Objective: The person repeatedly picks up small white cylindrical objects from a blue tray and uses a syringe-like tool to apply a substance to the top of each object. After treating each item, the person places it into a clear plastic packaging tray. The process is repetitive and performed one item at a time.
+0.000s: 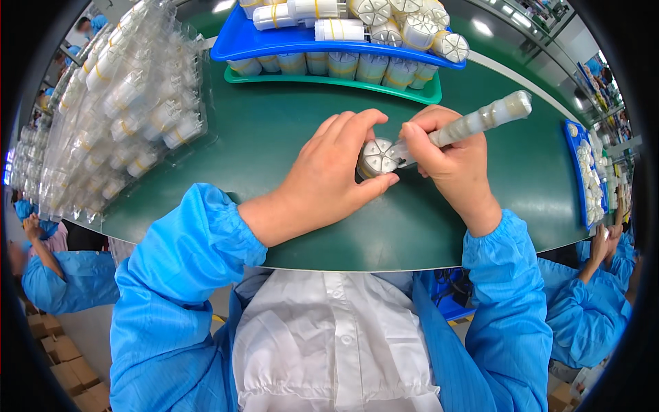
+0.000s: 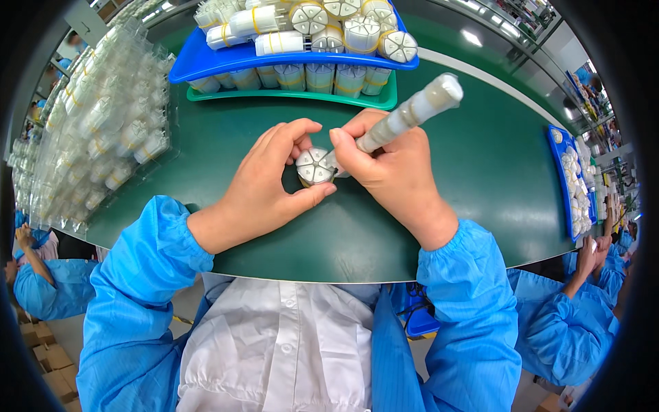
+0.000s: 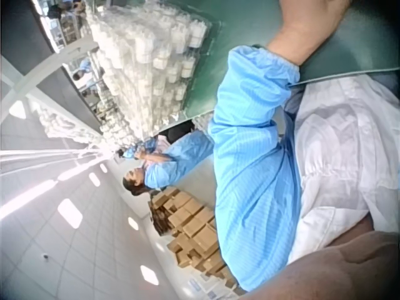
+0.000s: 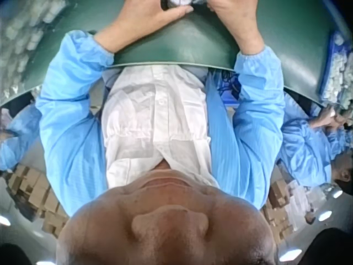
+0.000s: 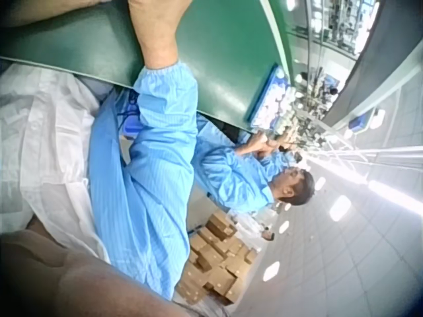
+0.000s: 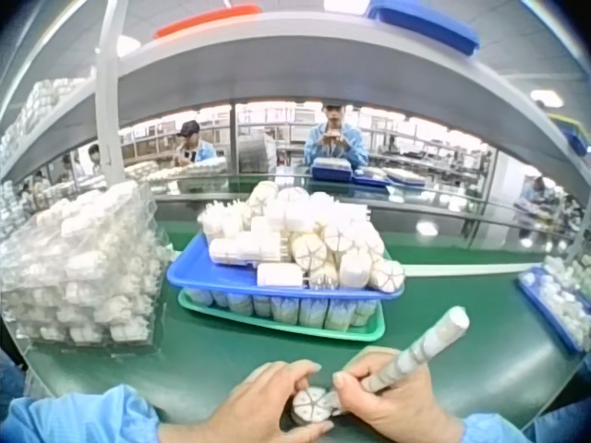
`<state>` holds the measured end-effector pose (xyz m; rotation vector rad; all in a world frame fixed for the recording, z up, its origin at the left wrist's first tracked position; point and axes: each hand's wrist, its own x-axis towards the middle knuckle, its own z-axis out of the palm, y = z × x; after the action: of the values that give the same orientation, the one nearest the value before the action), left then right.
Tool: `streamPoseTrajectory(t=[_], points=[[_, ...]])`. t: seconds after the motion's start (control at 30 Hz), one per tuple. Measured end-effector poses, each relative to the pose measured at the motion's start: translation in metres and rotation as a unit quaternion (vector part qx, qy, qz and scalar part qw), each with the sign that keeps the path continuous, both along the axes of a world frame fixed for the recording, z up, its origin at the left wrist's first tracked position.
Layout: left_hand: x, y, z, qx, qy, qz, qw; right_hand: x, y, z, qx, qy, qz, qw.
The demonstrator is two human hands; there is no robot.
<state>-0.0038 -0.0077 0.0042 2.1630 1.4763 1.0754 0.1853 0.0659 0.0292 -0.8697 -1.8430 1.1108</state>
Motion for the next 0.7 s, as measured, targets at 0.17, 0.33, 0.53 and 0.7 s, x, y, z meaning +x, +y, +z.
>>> streamPoseTrajectory(t=[0.17,0.33,0.53,0.7], points=[[-0.002,-0.001,-0.008,0.020,-0.082,-0.043,0.996,-0.001,0.000,0.002,-0.002,0.060,-0.003,0.998],[-0.002,0.001,-0.010,0.022,-0.092,-0.065,0.993,0.000,0.002,-0.001,0.019,0.015,0.011,1.000],[-0.002,0.002,-0.005,0.026,0.004,-0.007,1.000,0.000,0.000,-0.003,0.028,0.002,0.019,0.999],[-0.004,-0.001,-0.005,0.021,-0.068,-0.042,0.997,0.000,0.000,0.007,0.015,0.045,-0.010,0.999]])
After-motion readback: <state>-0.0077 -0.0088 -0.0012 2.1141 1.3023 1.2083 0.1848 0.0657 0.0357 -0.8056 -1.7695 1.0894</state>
